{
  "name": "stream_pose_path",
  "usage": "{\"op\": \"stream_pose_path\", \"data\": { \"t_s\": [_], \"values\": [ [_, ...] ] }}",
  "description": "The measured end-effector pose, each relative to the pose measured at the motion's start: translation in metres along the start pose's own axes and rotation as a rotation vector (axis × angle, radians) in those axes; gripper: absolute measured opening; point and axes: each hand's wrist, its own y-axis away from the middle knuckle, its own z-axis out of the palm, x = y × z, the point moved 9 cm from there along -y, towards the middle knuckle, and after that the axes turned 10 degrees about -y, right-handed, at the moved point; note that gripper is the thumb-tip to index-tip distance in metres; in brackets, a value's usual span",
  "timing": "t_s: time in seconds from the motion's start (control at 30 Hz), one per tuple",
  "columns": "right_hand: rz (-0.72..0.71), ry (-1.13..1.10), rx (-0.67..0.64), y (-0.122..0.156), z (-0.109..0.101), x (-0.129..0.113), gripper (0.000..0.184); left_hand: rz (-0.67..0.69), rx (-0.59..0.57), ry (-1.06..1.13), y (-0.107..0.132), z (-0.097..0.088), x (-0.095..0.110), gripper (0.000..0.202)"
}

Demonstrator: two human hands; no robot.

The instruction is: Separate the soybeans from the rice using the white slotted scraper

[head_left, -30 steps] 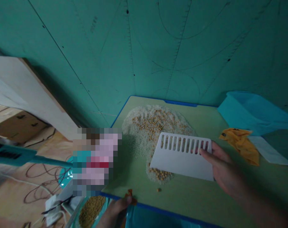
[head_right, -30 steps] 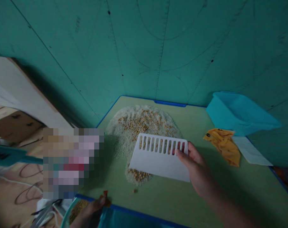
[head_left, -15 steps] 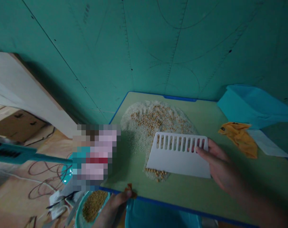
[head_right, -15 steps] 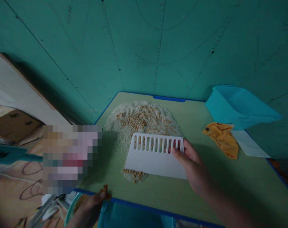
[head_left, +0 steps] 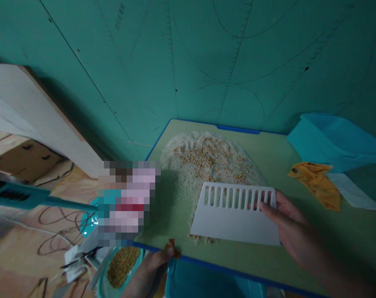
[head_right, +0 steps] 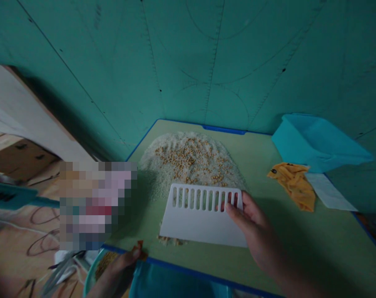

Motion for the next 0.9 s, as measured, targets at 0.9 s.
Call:
{"op": "stream_pose_path", "data": {
  "t_s": [0.9],
  "values": [
    [0.044,-0.072,0.076,0.025,-0.014,0.022,0.034,-0.046,-0.058,0.024,0.005,0.019,0.005,0.012]
  ]
}}
